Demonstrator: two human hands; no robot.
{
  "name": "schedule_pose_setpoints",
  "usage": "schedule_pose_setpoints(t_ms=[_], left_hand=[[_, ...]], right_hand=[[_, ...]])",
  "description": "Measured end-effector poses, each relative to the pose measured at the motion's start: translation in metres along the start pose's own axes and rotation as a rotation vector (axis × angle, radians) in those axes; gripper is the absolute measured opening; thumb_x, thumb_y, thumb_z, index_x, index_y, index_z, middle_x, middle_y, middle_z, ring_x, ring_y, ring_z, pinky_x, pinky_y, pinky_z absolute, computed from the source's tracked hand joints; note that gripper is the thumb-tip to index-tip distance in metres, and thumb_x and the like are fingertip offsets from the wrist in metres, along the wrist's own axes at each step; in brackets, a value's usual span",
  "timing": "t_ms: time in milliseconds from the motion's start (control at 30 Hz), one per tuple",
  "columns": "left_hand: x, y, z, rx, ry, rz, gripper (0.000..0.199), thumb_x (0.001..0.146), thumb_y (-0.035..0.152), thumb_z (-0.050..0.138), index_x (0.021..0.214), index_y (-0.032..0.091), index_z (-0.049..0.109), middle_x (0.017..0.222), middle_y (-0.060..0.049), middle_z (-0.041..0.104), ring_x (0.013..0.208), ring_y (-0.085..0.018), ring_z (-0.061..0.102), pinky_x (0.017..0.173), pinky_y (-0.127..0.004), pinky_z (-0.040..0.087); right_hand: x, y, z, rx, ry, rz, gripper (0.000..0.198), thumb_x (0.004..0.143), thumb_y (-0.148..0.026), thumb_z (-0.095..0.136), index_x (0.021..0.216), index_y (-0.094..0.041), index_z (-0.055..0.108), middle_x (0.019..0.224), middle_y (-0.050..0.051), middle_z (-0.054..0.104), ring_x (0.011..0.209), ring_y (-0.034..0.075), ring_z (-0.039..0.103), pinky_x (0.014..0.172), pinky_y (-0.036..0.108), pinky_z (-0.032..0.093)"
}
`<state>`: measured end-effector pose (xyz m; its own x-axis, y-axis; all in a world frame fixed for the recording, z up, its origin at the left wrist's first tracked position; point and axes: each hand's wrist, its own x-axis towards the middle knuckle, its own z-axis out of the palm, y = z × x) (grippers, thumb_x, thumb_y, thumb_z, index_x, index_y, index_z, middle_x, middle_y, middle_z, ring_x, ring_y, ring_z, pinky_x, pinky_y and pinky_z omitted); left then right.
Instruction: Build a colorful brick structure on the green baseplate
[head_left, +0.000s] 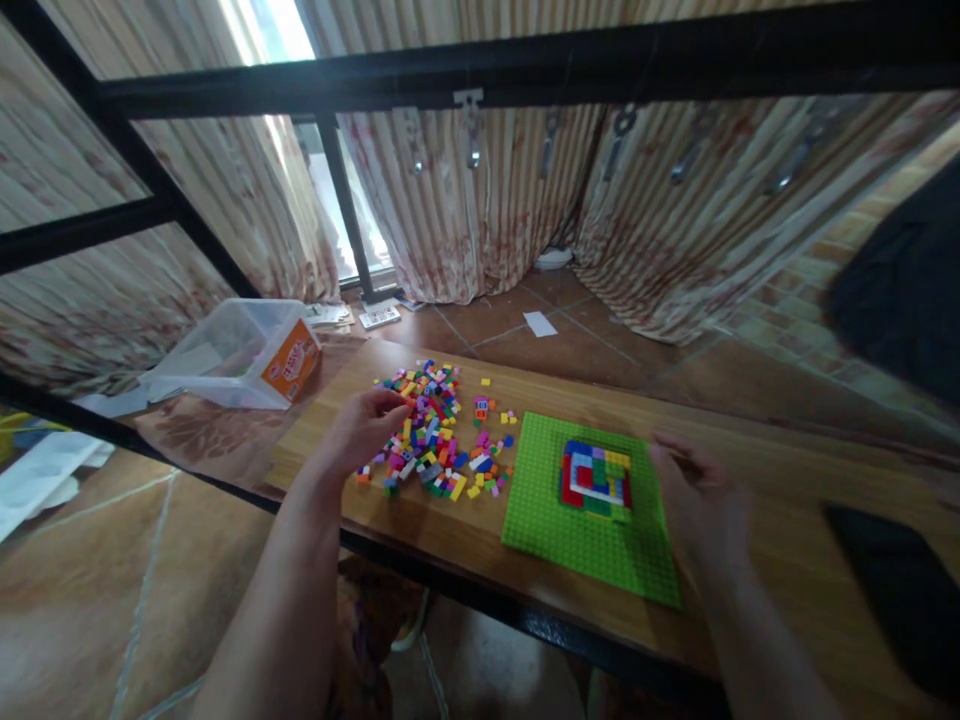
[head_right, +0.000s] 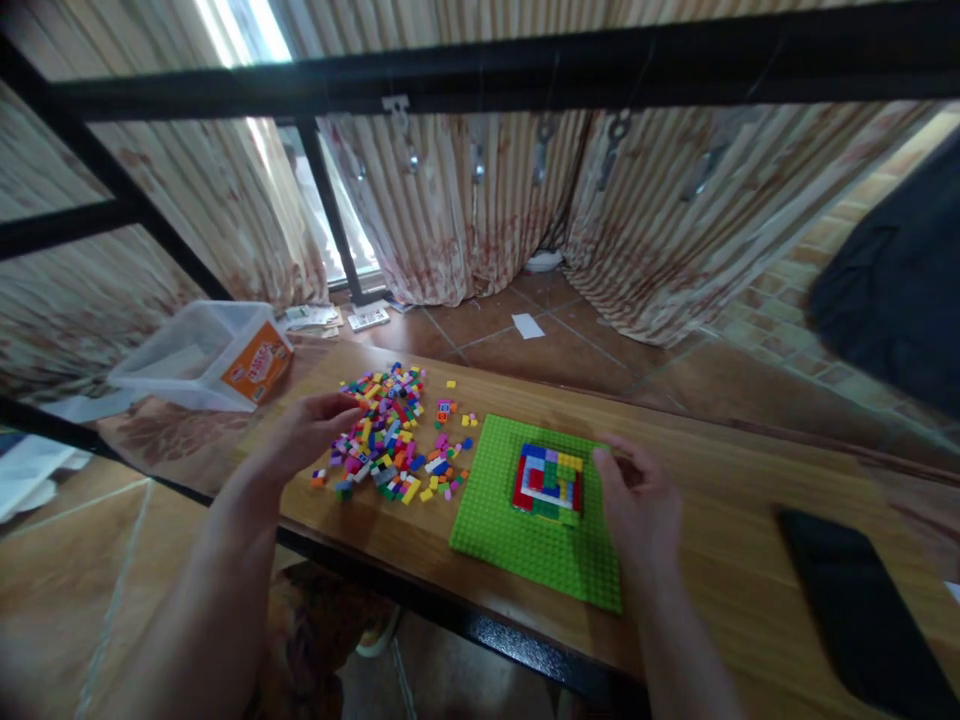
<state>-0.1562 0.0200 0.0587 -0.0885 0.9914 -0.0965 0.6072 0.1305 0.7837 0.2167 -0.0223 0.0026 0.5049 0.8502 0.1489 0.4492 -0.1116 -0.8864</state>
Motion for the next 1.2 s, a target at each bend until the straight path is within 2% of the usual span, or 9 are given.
schedule_pose_setpoints(t_ms=[67, 133, 233, 333, 467, 700, 833, 1067, 1200], left_hand=[[-0.01, 0.019, 0.028, -0.317, -0.112, 0.076, 0.028, 0.076, 0.043, 0.065, 0.081, 0.015, 0.066, 0.065, 0.003, 0.058, 0.058, -0.009, 0.047, 0.056, -0.021, 0.036], [-0.024, 0.038, 0.063, -0.561, -0.269, 0.081, 0.03, 0.073, 0.044, 0.07, 0.078, 0.015, 0.064, 0.063, 0.004, 0.055, 0.054, -0.007, 0.044, 0.054, -0.02, 0.035], [-0.045, 0.059, 0.113, -0.785, -0.479, -0.012, 0.032, 0.074, 0.044, 0.072, 0.08, 0.014, 0.065, 0.065, 0.003, 0.057, 0.054, -0.006, 0.046, 0.055, -0.02, 0.036], [-0.058, 0.067, 0.146, -0.924, -0.575, -0.093, 0.036, 0.07, 0.046, 0.076, 0.081, 0.013, 0.067, 0.064, 0.002, 0.057, 0.055, -0.006, 0.048, 0.056, -0.021, 0.035], [-0.062, 0.069, 0.162, -0.993, -0.627, -0.178, 0.039, 0.067, 0.045, 0.079, 0.087, 0.013, 0.071, 0.07, 0.001, 0.061, 0.057, -0.006, 0.048, 0.057, -0.022, 0.035], [-0.063, 0.072, 0.171, -1.013, -0.692, -0.162, 0.035, 0.069, 0.043, 0.078, 0.087, 0.014, 0.071, 0.068, 0.002, 0.059, 0.055, -0.005, 0.048, 0.057, -0.021, 0.036], [-0.058, 0.075, 0.17, -0.868, -0.64, -0.131, 0.032, 0.076, 0.043, 0.071, 0.088, 0.013, 0.07, 0.071, 0.0, 0.066, 0.051, -0.006, 0.05, 0.054, -0.022, 0.037], [-0.033, 0.059, 0.163, -0.471, -0.229, 0.063, 0.017, 0.08, 0.022, 0.06, 0.092, 0.013, 0.07, 0.077, -0.003, 0.07, 0.063, -0.011, 0.057, 0.058, -0.022, 0.043], [-0.029, 0.052, 0.17, -0.29, -0.21, 0.175, 0.018, 0.081, 0.016, 0.057, 0.094, 0.014, 0.07, 0.087, -0.004, 0.072, 0.077, -0.014, 0.064, 0.07, -0.024, 0.049]], right_hand=[[-0.009, -0.007, 0.001, 0.129, -0.004, -0.069, 0.035, 0.077, -0.046, 0.067, 0.1, -0.02, 0.073, 0.091, 0.007, 0.074, 0.08, 0.022, 0.068, 0.074, 0.036, 0.054], [-0.02, -0.013, 0.003, 0.209, -0.114, -0.139, 0.03, 0.079, -0.044, 0.069, 0.099, -0.022, 0.072, 0.092, 0.004, 0.073, 0.082, 0.02, 0.068, 0.077, 0.035, 0.055], [-0.037, -0.021, 0.002, 0.194, -0.383, -0.219, 0.032, 0.08, -0.043, 0.07, 0.106, -0.025, 0.071, 0.088, 0.002, 0.071, 0.081, 0.018, 0.066, 0.077, 0.034, 0.055], [-0.046, -0.022, -0.001, 0.137, -0.489, -0.251, 0.035, 0.08, -0.044, 0.071, 0.11, -0.026, 0.069, 0.089, 0.001, 0.071, 0.08, 0.018, 0.066, 0.077, 0.035, 0.056], [-0.046, -0.017, -0.006, 0.101, -0.464, -0.232, 0.031, 0.082, -0.046, 0.068, 0.105, -0.025, 0.071, 0.095, 0.003, 0.073, 0.085, 0.021, 0.068, 0.078, 0.037, 0.055], [-0.042, -0.014, -0.015, 0.045, -0.472, -0.293, 0.03, 0.083, -0.044, 0.067, 0.106, -0.025, 0.071, 0.089, 0.002, 0.071, 0.079, 0.018, 0.065, 0.076, 0.034, 0.054], [-0.035, -0.005, -0.02, -0.039, -0.444, -0.282, 0.031, 0.084, -0.046, 0.065, 0.104, -0.024, 0.07, 0.092, 0.003, 0.071, 0.081, 0.019, 0.065, 0.078, 0.034, 0.053], [-0.021, 0.009, -0.023, -0.24, -0.348, -0.243, 0.028, 0.081, -0.047, 0.064, 0.094, -0.024, 0.072, 0.091, 0.004, 0.07, 0.079, 0.021, 0.064, 0.075, 0.036, 0.051], [-0.022, 0.008, -0.016, -0.249, -0.377, -0.29, 0.025, 0.083, -0.044, 0.062, 0.094, -0.024, 0.072, 0.094, 0.005, 0.069, 0.083, 0.021, 0.064, 0.077, 0.037, 0.05]])
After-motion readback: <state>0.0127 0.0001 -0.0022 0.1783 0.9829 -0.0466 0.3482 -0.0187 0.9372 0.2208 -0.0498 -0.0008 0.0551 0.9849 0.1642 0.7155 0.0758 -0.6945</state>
